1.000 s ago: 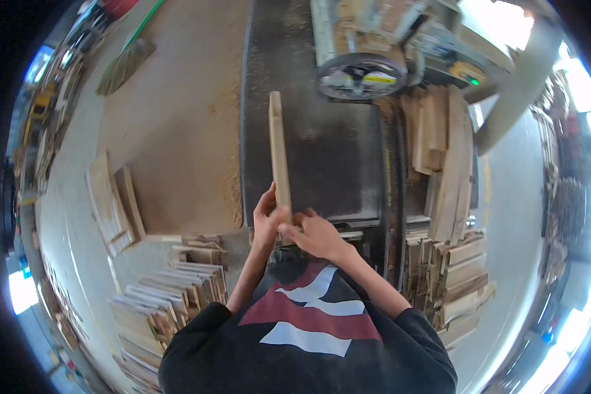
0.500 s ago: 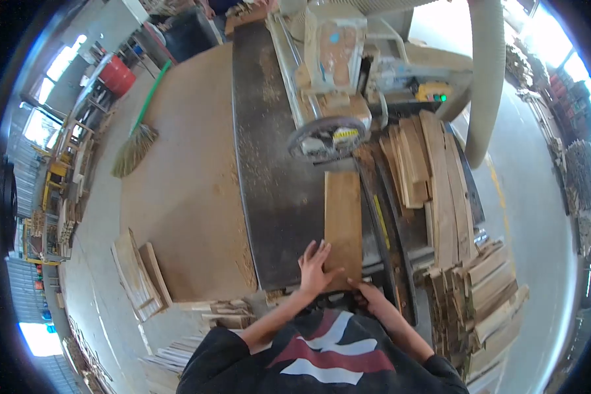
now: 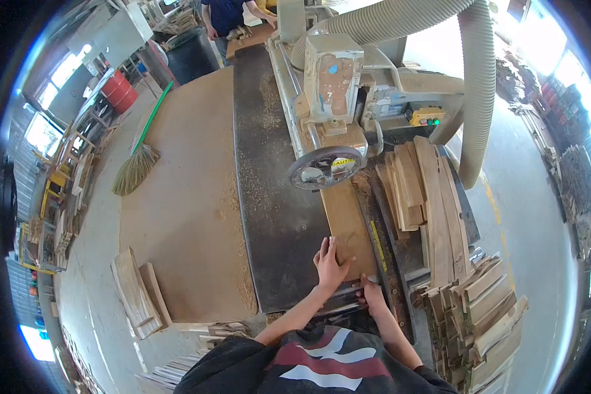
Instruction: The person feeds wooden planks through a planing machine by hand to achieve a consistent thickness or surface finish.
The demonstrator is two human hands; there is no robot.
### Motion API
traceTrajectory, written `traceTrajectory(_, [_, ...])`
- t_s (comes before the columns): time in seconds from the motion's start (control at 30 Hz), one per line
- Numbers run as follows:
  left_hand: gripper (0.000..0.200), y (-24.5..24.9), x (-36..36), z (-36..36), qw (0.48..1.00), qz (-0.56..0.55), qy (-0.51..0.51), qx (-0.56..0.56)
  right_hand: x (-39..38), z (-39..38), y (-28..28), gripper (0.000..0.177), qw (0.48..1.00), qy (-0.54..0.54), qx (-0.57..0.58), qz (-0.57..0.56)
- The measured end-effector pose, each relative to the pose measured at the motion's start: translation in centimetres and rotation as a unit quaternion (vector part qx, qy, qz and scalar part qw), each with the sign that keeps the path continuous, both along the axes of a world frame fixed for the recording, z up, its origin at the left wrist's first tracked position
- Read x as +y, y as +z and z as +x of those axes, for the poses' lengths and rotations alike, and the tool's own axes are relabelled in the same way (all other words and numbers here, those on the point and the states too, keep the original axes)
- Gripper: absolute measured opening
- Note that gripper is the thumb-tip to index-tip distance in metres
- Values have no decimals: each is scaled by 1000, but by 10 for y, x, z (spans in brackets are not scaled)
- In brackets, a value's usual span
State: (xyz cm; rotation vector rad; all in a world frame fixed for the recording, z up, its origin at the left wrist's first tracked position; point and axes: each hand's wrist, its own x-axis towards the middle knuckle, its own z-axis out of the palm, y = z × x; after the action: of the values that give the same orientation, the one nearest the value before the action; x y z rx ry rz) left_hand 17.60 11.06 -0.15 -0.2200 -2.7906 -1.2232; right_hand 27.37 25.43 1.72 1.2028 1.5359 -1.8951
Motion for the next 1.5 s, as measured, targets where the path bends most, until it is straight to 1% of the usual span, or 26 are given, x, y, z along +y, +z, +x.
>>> traceTrajectory(0.03, [88, 0, 1, -9, 1000, 0, -3, -3, 0, -6, -5, 46, 1000, 22, -3, 21])
traceTrajectory(0.07, [91, 0, 4, -21, 999, 13, 28, 11, 0, -16, -7, 46, 1000, 19, -7, 21])
traceTrajectory(0.1, [93, -4, 7, -21, 998, 26, 56, 14, 0, -20, -8, 45, 1000, -1, 8, -15])
traceTrajectory(0.13, [93, -8, 7, -29, 998, 25, 53, 5, -2, -31, -6, 44, 998, -20, 30, -52])
traceTrajectory(0.2, [95, -15, 7, -49, 998, 25, 65, 1, -12, -57, 9, 40, 999, -34, -5, -16])
traceTrajectory(0.33, [95, -25, 7, -77, 997, 23, 78, -4, -15, -80, -13, 41, 995, -69, 50, -60])
traceTrajectory(0.43, [99, -28, -8, -101, 999, 25, 42, 1, -19, -98, -6, 43, 993, -67, 75, -59])
traceTrajectory(0.5, [110, -21, -20, -112, 999, 27, -32, -19, -22, -107, -7, 42, 994, -70, 76, -47])
traceTrajectory(0.53, [110, -16, -25, -114, 999, 26, -30, -18, -24, -112, -6, 42, 994, -70, 78, -36])
traceTrajectory(0.6, [127, -4, -37, -118, 991, 18, -110, -77, -25, -116, -3, 43, 994, -64, 81, -40])
traceTrajectory(0.63, [127, 2, -42, -121, 993, 15, -102, -64, -25, -123, 0, 43, 994, -58, 86, -44])
traceTrajectory(0.7, [145, 10, -48, -118, 980, -27, -169, -99, -26, -133, 4, 43, 994, -52, 85, -38])
traceTrajectory(0.73, [145, 11, -51, -120, 983, -32, -160, -86, -28, -136, 3, 42, 996, -56, 69, -29])
traceTrajectory(0.8, [144, 8, -51, -119, 974, -32, -186, -122, -30, -139, 1, 41, 996, -54, 72, -19])
traceTrajectory(0.83, [144, 4, -49, -118, 976, -31, -180, -115, -30, -139, -1, 41, 996, -61, 62, -4])
traceTrajectory(0.9, [138, 0, -47, -119, 983, 2, -167, -80, -29, -137, 1, 40, 995, -61, 76, -10])
traceTrajectory(0.93, [130, 3, -48, -116, 982, 21, -166, -86, -29, -136, 2, 40, 994, -67, 84, -17])
traceTrajectory(1.03, [118, -3, -48, -112, 984, 33, -160, -72, -27, -138, -4, 39, 994, -64, 80, -25])
traceTrajectory(1.07, [118, -5, -47, -106, 985, 35, -155, -72, -29, -138, -2, 39, 995, -59, 79, -24])
traceTrajectory(1.13, [94, -8, -45, -102, 991, 49, -121, -14, -34, -144, 3, 43, 992, -85, 91, 13])
traceTrajectory(1.17, [94, -15, -41, -109, 992, 49, -119, -14, -35, -156, 0, 43, 992, -82, 91, 13])
traceTrajectory(1.23, [67, -40, -30, -103, 991, 114, -18, 63, -32, -166, -8, 47, 987, -69, 148, 15])
traceTrajectory(1.27, [58, -29, -28, -103, 987, 121, 6, 106, -35, -173, -4, 52, 987, -68, 142, 22])
traceTrajectory(1.3, [56, -30, -24, -106, 985, 128, 30, 111, -41, -179, -8, 53, 980, -76, 179, 53])
traceTrajectory(1.4, [48, -29, -12, -108, 979, 140, 102, 107, -40, -201, -15, 46, 981, -81, 170, 46])
traceTrajectory(1.5, [40, -19, -21, -97, 981, 143, 51, 121, -42, -227, -15, 43, 984, -102, 142, 43])
